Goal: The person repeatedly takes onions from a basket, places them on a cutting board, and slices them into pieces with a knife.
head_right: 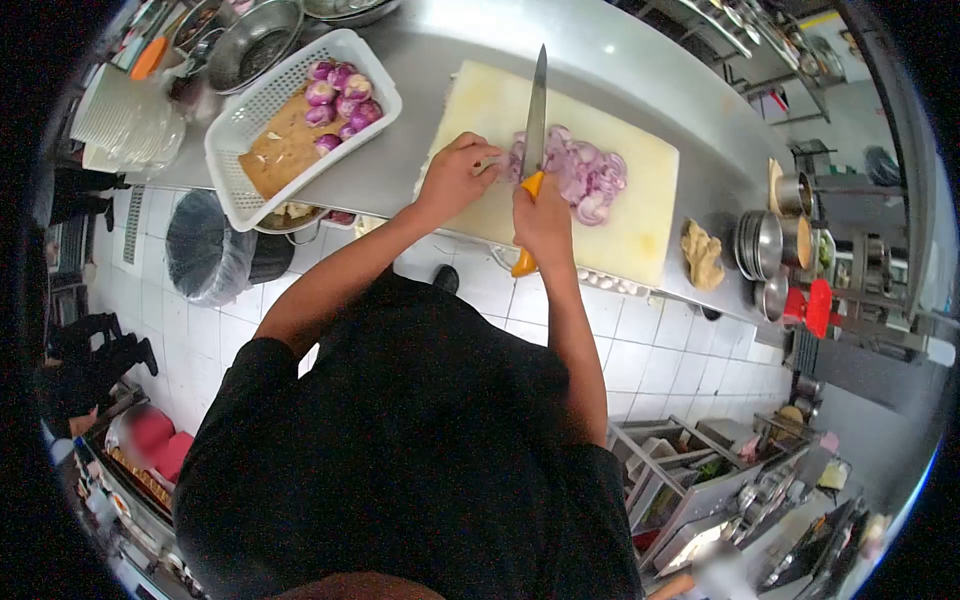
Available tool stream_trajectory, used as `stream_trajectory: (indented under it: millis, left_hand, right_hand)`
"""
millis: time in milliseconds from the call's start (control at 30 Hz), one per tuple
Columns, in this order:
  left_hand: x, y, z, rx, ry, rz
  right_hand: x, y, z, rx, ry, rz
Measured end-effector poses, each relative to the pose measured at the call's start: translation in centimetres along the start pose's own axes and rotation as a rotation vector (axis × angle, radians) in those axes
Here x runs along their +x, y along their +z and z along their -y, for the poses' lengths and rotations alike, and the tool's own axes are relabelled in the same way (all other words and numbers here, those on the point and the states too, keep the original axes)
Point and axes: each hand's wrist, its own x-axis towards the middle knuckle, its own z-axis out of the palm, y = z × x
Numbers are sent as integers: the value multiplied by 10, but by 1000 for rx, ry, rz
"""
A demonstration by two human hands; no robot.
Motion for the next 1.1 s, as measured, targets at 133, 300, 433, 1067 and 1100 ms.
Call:
stream_trajectory:
  millis: [133, 300, 433, 1067, 1100]
  left_hand:
    - [22, -63, -10, 109, 44, -197]
    - [60, -142, 66, 457, -130, -368]
    - [66, -152, 100, 617, -252, -306]
    - [42, -35, 8, -196, -82, 204]
    - [39, -27, 8, -217, -99, 265]
  right_hand:
    - [-14, 21, -7, 43, -15, 96]
    - [-32, 26, -9, 33, 61, 143]
    - [-18, 10, -43, -97, 28, 76]
    - [-5, -7, -54, -108, -35, -18]
    - [-6, -7, -51, -111, -54, -22]
